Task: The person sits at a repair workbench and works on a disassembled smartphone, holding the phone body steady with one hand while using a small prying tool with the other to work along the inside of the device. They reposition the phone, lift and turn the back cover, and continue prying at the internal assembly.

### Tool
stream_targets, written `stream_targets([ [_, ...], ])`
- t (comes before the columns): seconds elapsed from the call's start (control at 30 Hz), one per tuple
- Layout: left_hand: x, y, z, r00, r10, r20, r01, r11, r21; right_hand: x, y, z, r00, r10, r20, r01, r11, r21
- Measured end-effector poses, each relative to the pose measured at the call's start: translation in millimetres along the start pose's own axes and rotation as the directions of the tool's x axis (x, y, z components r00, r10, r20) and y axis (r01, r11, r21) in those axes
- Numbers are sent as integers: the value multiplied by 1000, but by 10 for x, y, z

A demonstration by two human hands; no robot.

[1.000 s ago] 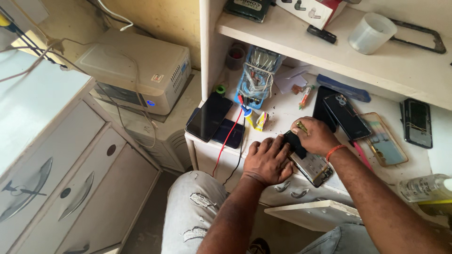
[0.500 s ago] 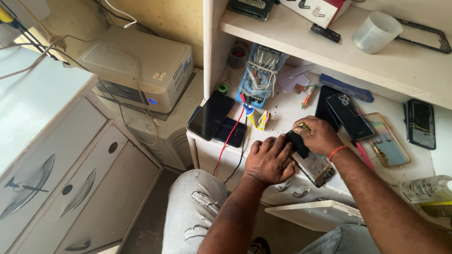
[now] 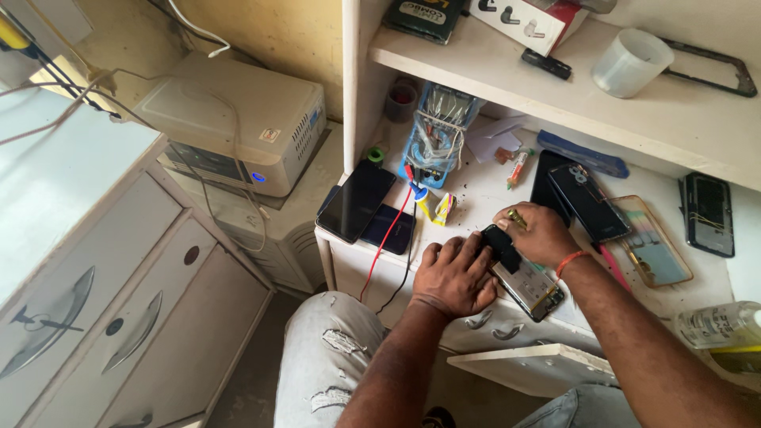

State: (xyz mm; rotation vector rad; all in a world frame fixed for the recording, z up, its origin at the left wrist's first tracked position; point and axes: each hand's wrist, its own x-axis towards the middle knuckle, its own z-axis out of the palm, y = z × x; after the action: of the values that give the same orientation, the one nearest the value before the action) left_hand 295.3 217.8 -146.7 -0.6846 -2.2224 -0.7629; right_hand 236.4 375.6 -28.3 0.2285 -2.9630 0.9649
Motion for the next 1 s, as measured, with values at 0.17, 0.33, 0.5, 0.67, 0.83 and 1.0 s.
stream_targets([
  [0.17,13,-3,7,1000,1,-16,-1,1000,-12,51,-36,-9,1000,9,7,-8,998,-58],
  [0.33,11,-8,7,1000,5,-11,-5,1000,5,78,-85,-36,999,12,32,-9,993,-116],
  [0.5,5,-12,12,1000,1,8,-1,1000,3,85,-126,-33,996,72,51,-68,995,-76],
  [0.67,2,-9,17,1000,-1,24,0,1000,10,92,-131,-1,993,112,41,-107,989,-100],
  [0.83,1,-20,12,1000,-7,23,7,1000,-2,116,-98,8,990,139,33,-135,986,-97],
  [1.0,15,-11,19,1000,4,-10,-4,1000,8,126,33,-124,954,259,-152,-229,955,189],
])
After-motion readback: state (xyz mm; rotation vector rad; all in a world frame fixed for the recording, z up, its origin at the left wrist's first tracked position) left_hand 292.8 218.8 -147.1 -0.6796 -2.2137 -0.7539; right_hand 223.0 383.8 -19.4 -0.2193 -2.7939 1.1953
